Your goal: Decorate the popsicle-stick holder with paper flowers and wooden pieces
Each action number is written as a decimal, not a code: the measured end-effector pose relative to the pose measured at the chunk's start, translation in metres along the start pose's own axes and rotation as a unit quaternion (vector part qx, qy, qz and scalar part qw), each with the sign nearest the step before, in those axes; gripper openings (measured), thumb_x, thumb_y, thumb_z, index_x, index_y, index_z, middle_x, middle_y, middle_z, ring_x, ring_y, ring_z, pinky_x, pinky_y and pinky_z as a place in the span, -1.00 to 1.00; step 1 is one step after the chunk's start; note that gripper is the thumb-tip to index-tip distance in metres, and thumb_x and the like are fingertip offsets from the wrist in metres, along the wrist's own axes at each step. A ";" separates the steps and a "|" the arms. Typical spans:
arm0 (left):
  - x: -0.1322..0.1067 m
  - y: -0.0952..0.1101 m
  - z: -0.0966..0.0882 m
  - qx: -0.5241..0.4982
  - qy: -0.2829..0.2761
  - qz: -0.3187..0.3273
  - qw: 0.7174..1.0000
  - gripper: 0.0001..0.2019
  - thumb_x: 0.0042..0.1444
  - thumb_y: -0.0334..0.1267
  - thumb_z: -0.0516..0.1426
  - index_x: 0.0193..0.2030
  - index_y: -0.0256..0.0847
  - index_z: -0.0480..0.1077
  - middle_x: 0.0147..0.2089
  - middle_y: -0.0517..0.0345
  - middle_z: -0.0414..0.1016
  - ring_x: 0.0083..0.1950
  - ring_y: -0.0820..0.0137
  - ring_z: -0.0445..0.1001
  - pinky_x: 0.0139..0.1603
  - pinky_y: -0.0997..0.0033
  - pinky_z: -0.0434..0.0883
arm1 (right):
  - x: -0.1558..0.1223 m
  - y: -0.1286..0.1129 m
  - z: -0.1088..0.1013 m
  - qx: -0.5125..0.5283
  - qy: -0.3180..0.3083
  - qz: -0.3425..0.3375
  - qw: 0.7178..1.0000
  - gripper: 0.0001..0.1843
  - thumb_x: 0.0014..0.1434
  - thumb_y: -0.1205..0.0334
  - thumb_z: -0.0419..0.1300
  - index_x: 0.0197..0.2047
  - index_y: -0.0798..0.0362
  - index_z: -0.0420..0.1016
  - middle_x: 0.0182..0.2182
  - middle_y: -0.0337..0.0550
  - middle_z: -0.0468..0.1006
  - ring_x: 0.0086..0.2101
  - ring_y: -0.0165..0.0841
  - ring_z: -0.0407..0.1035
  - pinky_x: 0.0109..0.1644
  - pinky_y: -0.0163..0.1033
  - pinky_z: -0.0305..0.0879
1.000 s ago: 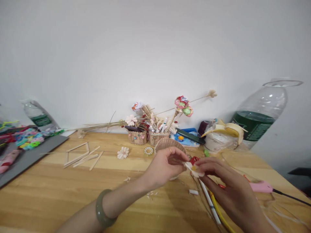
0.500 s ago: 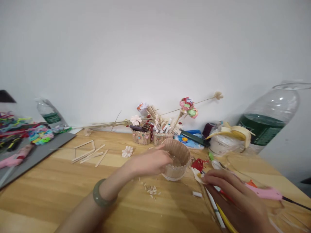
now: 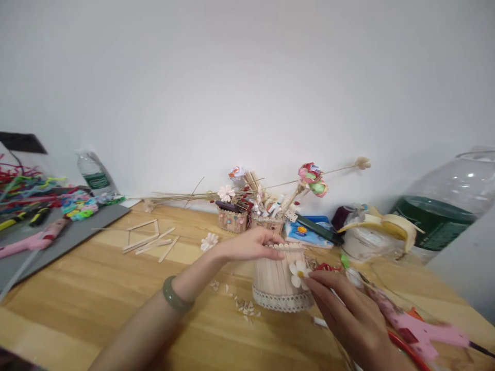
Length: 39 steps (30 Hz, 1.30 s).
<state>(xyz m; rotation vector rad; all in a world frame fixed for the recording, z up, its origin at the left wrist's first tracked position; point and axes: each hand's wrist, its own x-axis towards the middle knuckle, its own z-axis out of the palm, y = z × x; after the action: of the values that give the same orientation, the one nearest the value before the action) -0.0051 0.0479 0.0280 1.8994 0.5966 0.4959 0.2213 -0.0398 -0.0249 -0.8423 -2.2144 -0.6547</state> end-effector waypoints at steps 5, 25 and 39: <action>0.002 -0.004 -0.001 -0.007 0.011 0.001 1.000 -0.81 0.03 -0.20 0.13 -0.31 -0.29 0.41 -0.39 0.23 0.36 -0.38 0.49 0.27 -0.31 0.51 0.21 | 0.013 -0.005 -0.001 -0.005 0.010 -0.043 0.999 -0.73 0.23 0.49 -0.04 -0.05 0.19 0.37 -0.21 0.07 0.49 -0.15 -0.26 0.41 -0.18 -0.24 0.37; -0.002 -0.007 -0.004 -0.164 0.061 -0.035 0.984 -0.65 -0.37 -0.28 0.36 -0.40 -0.32 0.39 -0.45 0.25 0.39 -0.44 0.52 0.31 -0.40 0.53 0.23 | 0.003 -0.009 -0.007 -0.024 0.070 0.080 0.994 -0.75 0.14 0.42 0.09 -0.09 0.10 0.41 -0.16 0.01 0.44 -0.18 -0.26 0.41 -0.17 -0.20 0.39; -0.015 -0.023 -0.029 -0.320 0.261 0.071 0.908 -0.70 -0.43 -0.14 0.20 -0.46 -0.19 0.35 -0.55 0.20 0.42 -0.39 0.28 0.44 -0.26 0.31 0.36 | 0.001 -0.014 -0.011 0.272 0.062 0.340 0.898 -0.87 0.17 0.24 0.09 -0.23 -0.01 0.45 -0.14 -0.06 0.42 -0.15 -0.34 0.41 -0.32 -0.39 0.44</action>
<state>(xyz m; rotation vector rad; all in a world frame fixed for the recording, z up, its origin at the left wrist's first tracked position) -0.0381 0.0671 0.0170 1.1765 0.5448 1.1630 0.2146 -0.0558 -0.0201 -1.1278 -1.6729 0.2385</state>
